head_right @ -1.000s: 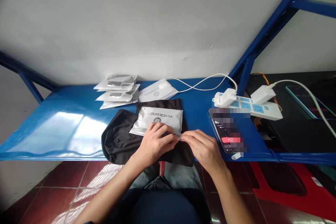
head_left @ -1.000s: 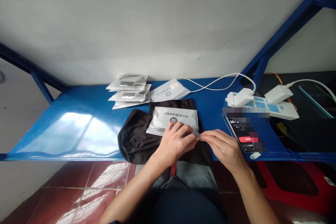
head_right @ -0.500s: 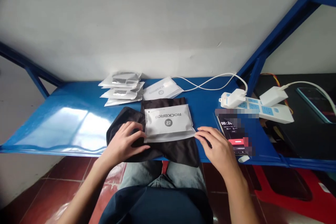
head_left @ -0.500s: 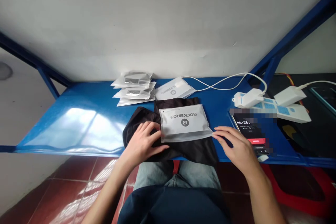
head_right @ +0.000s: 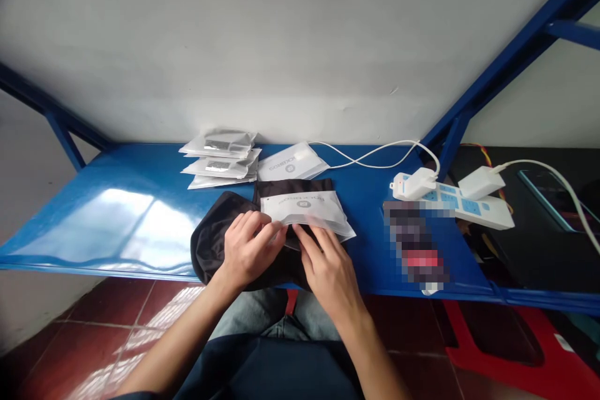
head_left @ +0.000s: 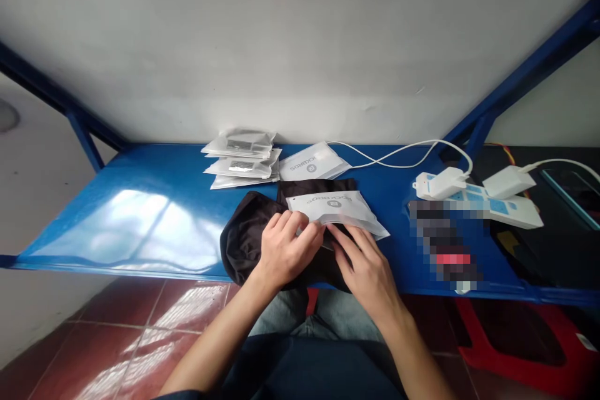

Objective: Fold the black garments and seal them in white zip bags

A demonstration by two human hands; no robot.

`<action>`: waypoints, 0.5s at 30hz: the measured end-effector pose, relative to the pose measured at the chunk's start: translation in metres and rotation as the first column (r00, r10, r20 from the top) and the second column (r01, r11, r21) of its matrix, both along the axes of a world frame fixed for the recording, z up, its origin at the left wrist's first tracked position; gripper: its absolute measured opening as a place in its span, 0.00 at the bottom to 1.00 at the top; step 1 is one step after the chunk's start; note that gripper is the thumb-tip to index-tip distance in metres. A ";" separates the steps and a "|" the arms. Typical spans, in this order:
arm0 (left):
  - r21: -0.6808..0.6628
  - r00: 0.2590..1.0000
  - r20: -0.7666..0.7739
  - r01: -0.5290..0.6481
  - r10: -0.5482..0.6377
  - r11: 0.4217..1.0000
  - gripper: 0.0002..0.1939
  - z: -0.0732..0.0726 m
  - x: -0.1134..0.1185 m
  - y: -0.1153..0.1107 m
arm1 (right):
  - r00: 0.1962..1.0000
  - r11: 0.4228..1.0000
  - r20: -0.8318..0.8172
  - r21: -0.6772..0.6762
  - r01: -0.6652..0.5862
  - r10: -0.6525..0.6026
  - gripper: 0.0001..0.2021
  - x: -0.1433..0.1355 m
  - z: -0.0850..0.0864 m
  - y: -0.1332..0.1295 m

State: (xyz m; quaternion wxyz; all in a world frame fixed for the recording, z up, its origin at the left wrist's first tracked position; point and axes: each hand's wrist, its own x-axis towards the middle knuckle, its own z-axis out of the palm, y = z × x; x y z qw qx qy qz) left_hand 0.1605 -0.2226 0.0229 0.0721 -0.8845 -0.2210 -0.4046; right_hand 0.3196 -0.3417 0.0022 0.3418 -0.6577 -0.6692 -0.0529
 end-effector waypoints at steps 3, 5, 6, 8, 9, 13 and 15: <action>-0.242 0.999 -0.019 -0.039 0.035 0.969 0.05 0.000 -0.005 -0.004 | 0.993 0.989 0.070 -0.111 0.100 -0.093 0.28 -0.002 -0.007 0.014; -0.539 0.989 -0.081 -0.151 0.127 0.829 0.14 0.001 -0.009 0.000 | 0.987 0.976 0.117 -0.175 0.130 -0.110 0.28 0.000 -0.012 0.019; -0.666 0.978 -0.122 -0.208 0.170 0.716 0.18 0.002 -0.010 0.005 | 0.985 0.971 0.134 -0.197 0.132 -0.107 0.26 0.002 -0.015 0.020; -0.822 0.969 -0.161 -0.237 0.187 0.517 0.23 0.002 -0.011 0.019 | 0.986 0.970 0.142 -0.215 0.117 -0.087 0.24 0.005 -0.017 0.021; -0.868 0.978 -0.141 -0.198 0.156 0.455 0.25 0.001 -0.011 0.027 | 0.989 0.972 0.127 -0.215 0.097 -0.071 0.23 0.006 -0.017 0.022; -0.922 0.997 0.057 0.032 0.054 0.386 0.30 -0.009 -0.009 0.051 | 0.997 0.980 -0.021 -0.179 -0.083 0.080 0.25 0.018 -0.008 0.015; -0.913 0.989 0.114 0.068 0.092 0.402 0.28 -0.015 -0.009 0.056 | 0.967 0.955 -0.094 -0.162 -0.250 0.238 0.26 0.028 -0.002 0.004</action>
